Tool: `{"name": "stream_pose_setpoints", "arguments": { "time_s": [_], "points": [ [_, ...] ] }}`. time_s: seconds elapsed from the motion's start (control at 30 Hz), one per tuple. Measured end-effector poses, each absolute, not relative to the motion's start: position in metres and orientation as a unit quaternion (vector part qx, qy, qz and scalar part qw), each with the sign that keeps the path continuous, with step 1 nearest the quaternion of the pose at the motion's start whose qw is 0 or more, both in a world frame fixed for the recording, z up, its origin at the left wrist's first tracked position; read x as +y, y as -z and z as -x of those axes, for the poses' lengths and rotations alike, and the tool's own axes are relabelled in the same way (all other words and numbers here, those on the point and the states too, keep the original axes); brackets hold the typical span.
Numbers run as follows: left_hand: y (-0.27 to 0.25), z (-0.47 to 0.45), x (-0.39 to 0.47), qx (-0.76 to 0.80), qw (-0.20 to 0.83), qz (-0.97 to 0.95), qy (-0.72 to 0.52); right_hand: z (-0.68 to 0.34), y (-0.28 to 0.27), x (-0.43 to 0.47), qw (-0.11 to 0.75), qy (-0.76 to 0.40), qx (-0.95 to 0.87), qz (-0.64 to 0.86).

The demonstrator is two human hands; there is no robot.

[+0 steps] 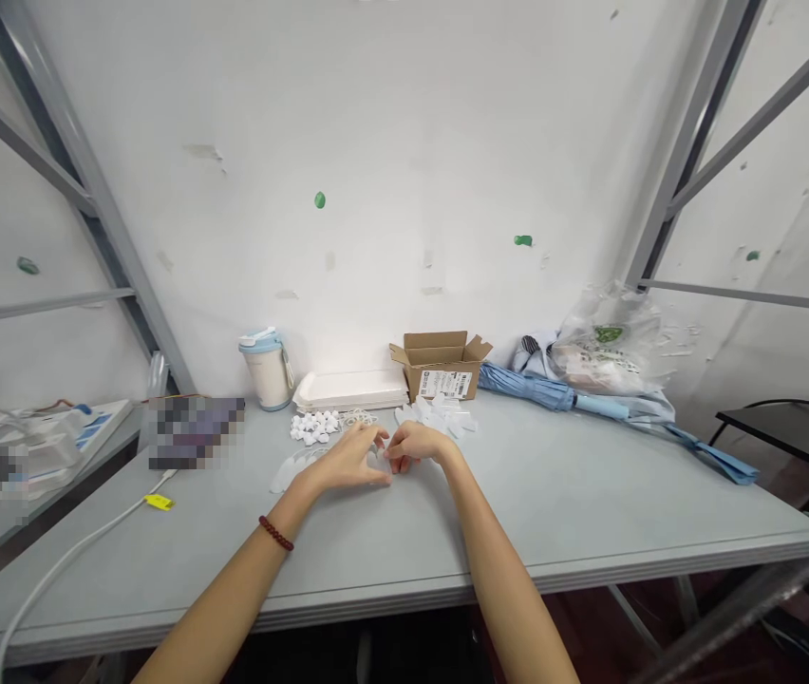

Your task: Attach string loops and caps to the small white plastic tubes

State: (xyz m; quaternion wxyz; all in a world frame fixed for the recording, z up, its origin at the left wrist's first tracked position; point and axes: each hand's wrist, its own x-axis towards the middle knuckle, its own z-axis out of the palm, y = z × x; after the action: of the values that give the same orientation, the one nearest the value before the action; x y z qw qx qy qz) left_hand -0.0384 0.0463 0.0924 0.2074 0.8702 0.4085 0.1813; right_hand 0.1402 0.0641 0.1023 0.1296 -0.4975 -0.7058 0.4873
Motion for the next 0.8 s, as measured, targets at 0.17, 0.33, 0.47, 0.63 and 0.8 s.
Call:
{"name": "stream_pose_setpoints", "arguments": {
  "time_s": [0.17, 0.33, 0.47, 0.63, 0.8],
  "points": [
    [-0.094, 0.043, 0.047, 0.417, 0.219, -0.868, -0.156, -0.139, -0.102, 0.064, 0.133, -0.488, -0.703, 0.500],
    [-0.094, 0.047, 0.049, 0.429, 0.216, -0.868, -0.123, -0.138, -0.104, 0.063, 0.130, -0.496, -0.697, 0.501],
    [-0.096, 0.047, 0.047, 0.439, 0.200, -0.867, -0.123, -0.137, -0.105, 0.061, 0.137, -0.506, -0.689, 0.500],
    [-0.098, 0.049, 0.047, 0.444, 0.190, -0.868, -0.116, -0.136, -0.105, 0.061, 0.137, -0.510, -0.681, 0.507],
    [-0.099, 0.050, 0.047, 0.446, 0.198, -0.865, -0.111, -0.135, -0.106, 0.059, 0.142, -0.510, -0.682, 0.504]
  ]
}}
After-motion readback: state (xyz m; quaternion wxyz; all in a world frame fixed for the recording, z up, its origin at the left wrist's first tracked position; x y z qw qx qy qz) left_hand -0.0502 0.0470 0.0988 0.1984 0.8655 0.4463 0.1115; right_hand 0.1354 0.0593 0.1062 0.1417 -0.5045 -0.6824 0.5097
